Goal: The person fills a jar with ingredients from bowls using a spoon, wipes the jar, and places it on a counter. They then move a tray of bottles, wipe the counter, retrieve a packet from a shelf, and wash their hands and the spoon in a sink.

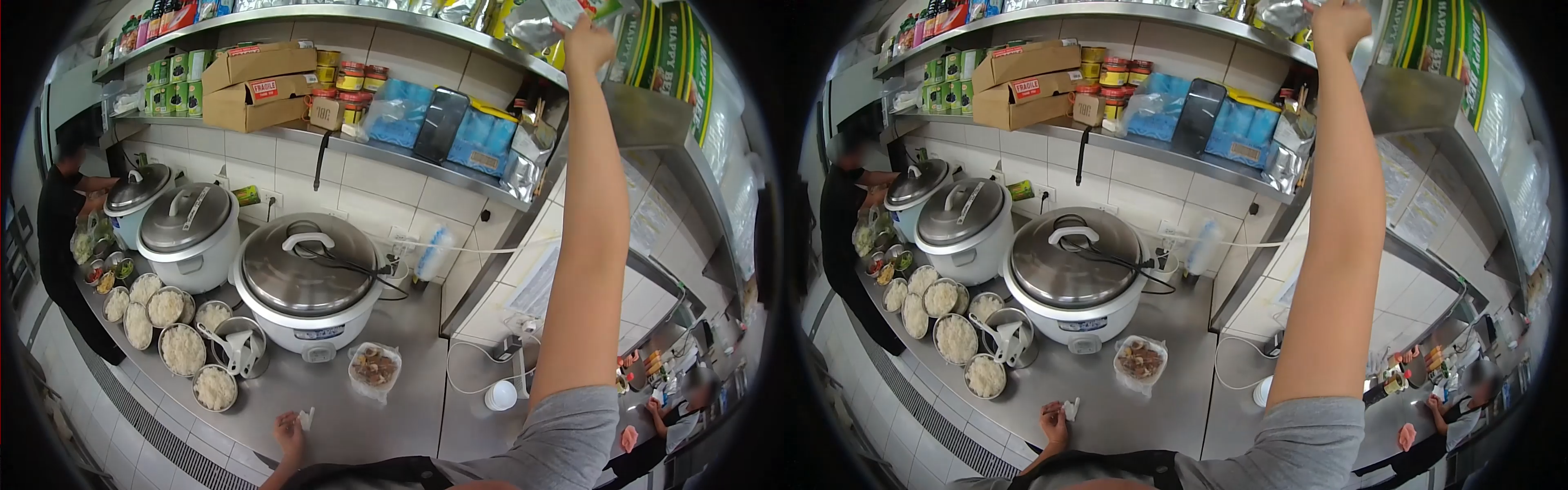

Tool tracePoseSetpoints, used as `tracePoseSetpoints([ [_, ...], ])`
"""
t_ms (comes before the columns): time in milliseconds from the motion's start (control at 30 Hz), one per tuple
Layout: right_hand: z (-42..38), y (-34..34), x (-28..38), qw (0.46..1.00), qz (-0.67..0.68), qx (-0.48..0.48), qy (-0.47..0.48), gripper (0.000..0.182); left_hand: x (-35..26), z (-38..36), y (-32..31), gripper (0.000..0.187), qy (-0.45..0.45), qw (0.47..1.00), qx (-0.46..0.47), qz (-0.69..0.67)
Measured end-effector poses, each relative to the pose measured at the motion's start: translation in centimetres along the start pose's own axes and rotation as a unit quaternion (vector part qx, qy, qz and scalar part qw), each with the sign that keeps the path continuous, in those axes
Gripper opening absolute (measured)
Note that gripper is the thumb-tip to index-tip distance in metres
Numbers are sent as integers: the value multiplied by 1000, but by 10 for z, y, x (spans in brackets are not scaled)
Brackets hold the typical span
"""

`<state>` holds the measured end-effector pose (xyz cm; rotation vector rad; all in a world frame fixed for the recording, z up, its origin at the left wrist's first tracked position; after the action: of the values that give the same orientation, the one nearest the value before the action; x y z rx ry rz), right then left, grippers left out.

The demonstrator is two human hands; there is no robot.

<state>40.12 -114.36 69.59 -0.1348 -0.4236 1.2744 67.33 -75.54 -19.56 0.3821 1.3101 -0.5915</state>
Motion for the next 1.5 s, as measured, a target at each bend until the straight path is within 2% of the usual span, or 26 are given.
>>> tracePoseSetpoints([
  [67,14,-31,9,982,-182,-40,35,35,-2,-1,2,8,-5,1000,-7,-25],
  [200,42,-80,-48,960,-279,-13,-34,44,3,1,-1,10,-8,1000,4,-24],
  [233,59,-100,-100,989,-104,66,-78,37,9,-1,-1,11,6,999,-10,-37],
  [267,64,-120,-126,979,74,144,-120,40,15,-3,0,11,22,998,-25,-49],
  [300,41,-124,-113,967,0,241,-82,56,19,-4,0,12,26,998,-22,-51],
  [333,17,-130,-111,966,1,242,-85,56,19,-4,0,12,28,998,-24,-49],
  [400,-22,-128,-111,975,-198,72,66,56,10,-1,0,12,25,999,-5,-37],
  [433,-21,-130,-132,950,-288,56,105,48,9,0,2,12,28,999,-4,-33],
  [467,-18,-132,-132,950,-290,58,102,48,10,1,1,12,27,999,8,-18],
  [533,-9,-134,-137,903,-399,144,73,39,4,2,0,13,32,999,23,2],
  [567,-5,-132,-135,902,-367,227,12,33,-5,4,-2,13,28,999,22,5],
  [600,-10,-127,-133,900,-369,231,3,33,-10,3,-1,13,22,1000,20,9],
  [667,-61,-97,-57,938,-285,149,131,38,4,0,1,14,39,999,19,2],
  [767,-159,-24,-20,901,-271,76,329,28,-3,1,1,12,26,999,31,1],
  [800,-207,3,0,935,-175,135,277,22,-6,3,1,12,23,999,41,-12],
  [833,-252,31,22,918,-190,155,311,17,-10,4,-1,12,20,998,51,-27],
  [933,-391,123,35,920,-124,289,234,29,-12,5,0,13,55,994,85,-38],
  [1033,-520,211,55,926,-113,359,-8,34,-1,4,-3,14,59,990,103,-79],
  [1067,-562,240,65,925,-125,356,-39,34,-5,6,-4,13,64,987,115,-91],
  [1133,-647,290,94,870,-130,436,-190,38,-2,6,-5,12,57,983,145,-97],
  [1167,-677,315,112,867,-144,425,-215,38,-10,8,-10,12,25,981,173,-79],
  [1200,-705,333,133,843,-119,488,-194,40,-19,10,-15,12,-8,977,202,-67],
  [1233,-724,346,150,814,-92,548,-167,42,-20,10,-19,12,1,973,224,-60],
  [1367,-748,392,184,789,-121,545,-257,42,-25,-3,-42,12,12,954,290,-74],
  [1433,-743,417,174,796,-217,515,-232,46,-29,-11,-57,13,-4,944,324,-65],
  [1500,-732,437,155,763,-319,494,-268,50,-36,-21,-73,14,6,936,350,-50],
])
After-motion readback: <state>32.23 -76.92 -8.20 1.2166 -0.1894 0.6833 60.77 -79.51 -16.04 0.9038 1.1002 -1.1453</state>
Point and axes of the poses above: each hand's wrist, its own z-axis towards the middle knuckle, its own y-axis out of the back of the hand, x = y × z, the point moved 3 cm from there along z, towards the middle knuckle, and after that the axes turned 10 degrees about -z, right-handed, at the moved point
